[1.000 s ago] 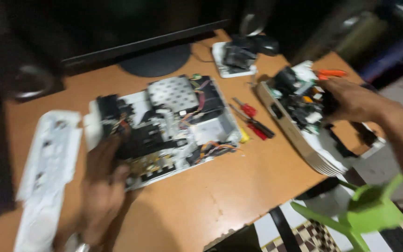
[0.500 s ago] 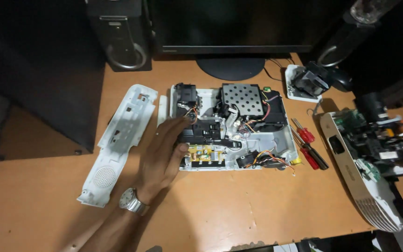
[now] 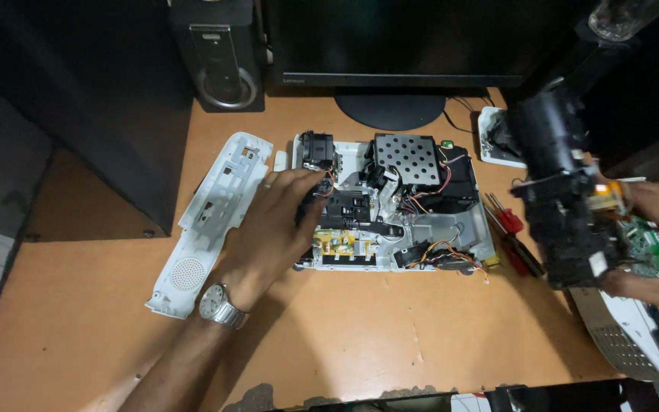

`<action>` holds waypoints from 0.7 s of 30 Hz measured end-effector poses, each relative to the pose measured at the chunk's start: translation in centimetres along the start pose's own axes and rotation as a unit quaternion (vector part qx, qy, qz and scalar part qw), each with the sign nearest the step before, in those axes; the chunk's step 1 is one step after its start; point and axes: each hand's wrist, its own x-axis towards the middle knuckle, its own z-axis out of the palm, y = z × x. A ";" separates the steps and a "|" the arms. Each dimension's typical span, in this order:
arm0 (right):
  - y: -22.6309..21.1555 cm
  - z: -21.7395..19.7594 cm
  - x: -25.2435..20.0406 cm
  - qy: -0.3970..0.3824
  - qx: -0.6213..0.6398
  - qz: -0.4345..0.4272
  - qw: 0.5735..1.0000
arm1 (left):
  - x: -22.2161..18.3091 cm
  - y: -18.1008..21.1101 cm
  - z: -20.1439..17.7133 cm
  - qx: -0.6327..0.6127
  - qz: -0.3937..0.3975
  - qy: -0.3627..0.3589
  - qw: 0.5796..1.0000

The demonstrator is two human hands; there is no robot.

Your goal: Disassembling the internal cooling and optical components of an electronic device by removing screws and disconnecting wire harnesses.

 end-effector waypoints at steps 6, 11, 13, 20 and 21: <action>-7.8 7.6 3.6 -0.003 0.078 0.025 0.997 | 1.9 1.3 -0.7 0.103 0.032 -0.128 0.986; -13.4 13.1 6.7 -0.040 0.198 0.052 0.978 | 4.1 2.0 1.5 0.232 -0.089 -0.309 0.918; -15.1 14.1 7.9 -0.057 0.239 0.078 0.966 | 4.4 1.5 2.2 0.241 -0.041 -0.244 0.938; -15.5 14.7 9.6 -0.084 0.187 0.141 0.969 | 4.6 -2.1 4.9 0.243 -0.053 -0.183 0.951; -16.6 14.8 9.6 -0.086 0.213 0.148 0.962 | 4.5 -2.2 4.3 0.233 -0.031 -0.187 0.954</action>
